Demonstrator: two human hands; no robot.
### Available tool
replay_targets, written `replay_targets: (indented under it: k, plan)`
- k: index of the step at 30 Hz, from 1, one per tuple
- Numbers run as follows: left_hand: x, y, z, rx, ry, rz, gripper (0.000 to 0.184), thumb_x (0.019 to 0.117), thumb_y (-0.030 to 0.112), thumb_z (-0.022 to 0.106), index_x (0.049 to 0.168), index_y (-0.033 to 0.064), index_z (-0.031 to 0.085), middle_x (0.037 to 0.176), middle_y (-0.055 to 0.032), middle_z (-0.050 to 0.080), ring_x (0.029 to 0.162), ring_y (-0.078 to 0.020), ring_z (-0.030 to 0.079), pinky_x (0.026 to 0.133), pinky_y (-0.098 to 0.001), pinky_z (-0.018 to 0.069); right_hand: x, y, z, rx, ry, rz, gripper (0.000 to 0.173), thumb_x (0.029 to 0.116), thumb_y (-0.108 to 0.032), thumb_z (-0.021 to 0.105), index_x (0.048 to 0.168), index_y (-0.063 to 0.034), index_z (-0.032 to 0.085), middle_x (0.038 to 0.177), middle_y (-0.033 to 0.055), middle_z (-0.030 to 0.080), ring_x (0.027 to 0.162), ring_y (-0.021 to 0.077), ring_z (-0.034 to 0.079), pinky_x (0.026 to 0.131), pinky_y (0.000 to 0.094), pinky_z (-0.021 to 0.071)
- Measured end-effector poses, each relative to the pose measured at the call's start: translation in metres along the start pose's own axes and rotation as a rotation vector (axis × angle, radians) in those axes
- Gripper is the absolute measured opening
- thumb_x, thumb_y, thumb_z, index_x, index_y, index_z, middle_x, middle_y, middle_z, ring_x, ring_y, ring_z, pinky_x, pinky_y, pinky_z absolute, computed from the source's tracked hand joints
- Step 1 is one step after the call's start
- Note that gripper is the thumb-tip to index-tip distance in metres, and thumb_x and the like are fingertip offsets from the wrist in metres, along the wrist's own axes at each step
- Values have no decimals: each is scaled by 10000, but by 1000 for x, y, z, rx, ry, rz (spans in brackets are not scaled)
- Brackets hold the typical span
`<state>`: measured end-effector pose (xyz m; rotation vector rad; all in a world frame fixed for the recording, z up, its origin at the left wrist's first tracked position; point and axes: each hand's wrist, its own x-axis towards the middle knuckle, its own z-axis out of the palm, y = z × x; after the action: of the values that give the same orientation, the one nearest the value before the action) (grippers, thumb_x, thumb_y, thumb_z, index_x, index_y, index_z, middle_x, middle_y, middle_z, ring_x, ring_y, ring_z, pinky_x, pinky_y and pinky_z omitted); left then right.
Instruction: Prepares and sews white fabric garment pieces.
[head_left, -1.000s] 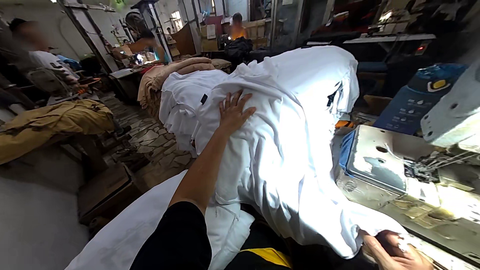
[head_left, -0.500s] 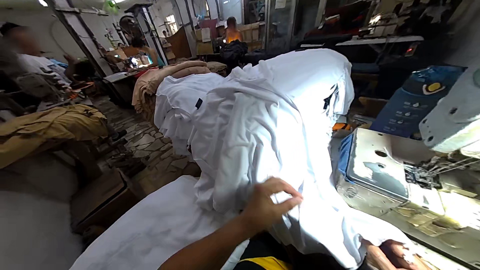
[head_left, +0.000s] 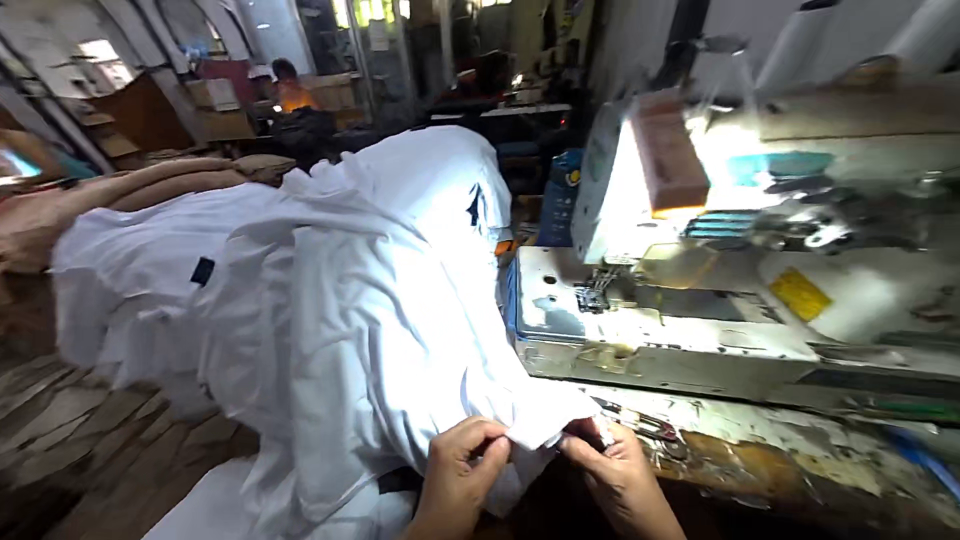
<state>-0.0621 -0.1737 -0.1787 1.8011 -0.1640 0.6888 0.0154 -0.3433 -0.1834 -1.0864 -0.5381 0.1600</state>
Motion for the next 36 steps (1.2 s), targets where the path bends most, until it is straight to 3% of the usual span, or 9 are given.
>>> replay_targets:
  k: [3, 5, 9, 11, 19, 22, 28, 31, 36]
  plan:
    - [15, 27, -20, -440, 224, -521, 300, 1040, 82, 361, 934, 76, 641, 804, 49, 693, 754, -26, 672, 730, -224, 572, 9, -4, 10, 334, 35, 229, 210, 936, -43, 556, 871, -162, 716, 771, -50, 700, 661, -4, 624, 623, 170, 521]
    - [33, 61, -40, -608, 412, -686, 360, 1103, 218, 306, 948, 106, 611, 782, 8, 698, 730, -89, 701, 679, -281, 603, 19, -17, 10, 475, -12, 361, 227, 997, -129, 469, 901, -150, 674, 845, 22, 727, 782, 100, 706, 737, 288, 600]
    - [15, 103, -107, -41, 34, 38, 83, 1003, 272, 637, 984, 192, 651, 739, 141, 588, 668, 119, 543, 613, -55, 453, 40, -53, 11, 218, -159, 136, 233, 1047, -151, 468, 1029, -228, 688, 902, -71, 718, 789, 18, 683, 694, 214, 594]
    - [7, 101, -124, 449, 54, 249, 240, 946, 260, 715, 1032, 48, 643, 693, 11, 534, 602, 27, 456, 565, -97, 372, 43, -65, 6, 16, -233, -22, 294, 932, -93, 660, 1168, -266, 635, 992, -142, 716, 822, -14, 683, 717, 183, 596]
    - [-14, 87, -162, 374, 32, 101, 280, 1007, 249, 631, 861, 19, 699, 680, 66, 576, 619, 112, 463, 577, -62, 377, 21, -64, 9, -382, -378, -207, 164, 1014, -264, 636, 1004, -358, 770, 954, -269, 716, 848, -130, 641, 768, 88, 535]
    - [-3, 62, -162, 509, -31, -98, 243, 992, 160, 598, 976, -28, 753, 851, -92, 684, 757, -85, 606, 719, -250, 498, 21, -67, 16, -439, -406, -242, 163, 1007, -243, 641, 968, -325, 777, 955, -258, 695, 882, -117, 624, 795, 99, 525]
    - [-2, 88, -135, -73, -33, -36, 196, 983, 46, 525, 1133, 53, 652, 776, 139, 569, 682, 84, 526, 644, -113, 458, 18, -58, 22, -238, -342, -126, 143, 1014, -220, 631, 1086, -259, 748, 935, -133, 747, 795, -36, 679, 740, 148, 570]
    - [-4, 83, -135, 147, -99, 20, 266, 995, 108, 609, 1235, -3, 640, 730, 78, 550, 601, 74, 442, 569, -96, 384, 17, -60, 21, -163, -288, -129, 212, 1018, -147, 590, 1176, -216, 714, 900, -116, 732, 745, -26, 672, 696, 145, 572]
    - [-5, 80, -128, 44, 63, -70, 249, 997, 63, 491, 1142, 63, 694, 867, 102, 679, 753, 47, 615, 705, -168, 530, 12, -65, 23, -186, -241, -167, 238, 1000, -120, 544, 1107, -244, 717, 888, -142, 723, 746, -45, 658, 674, 140, 555]
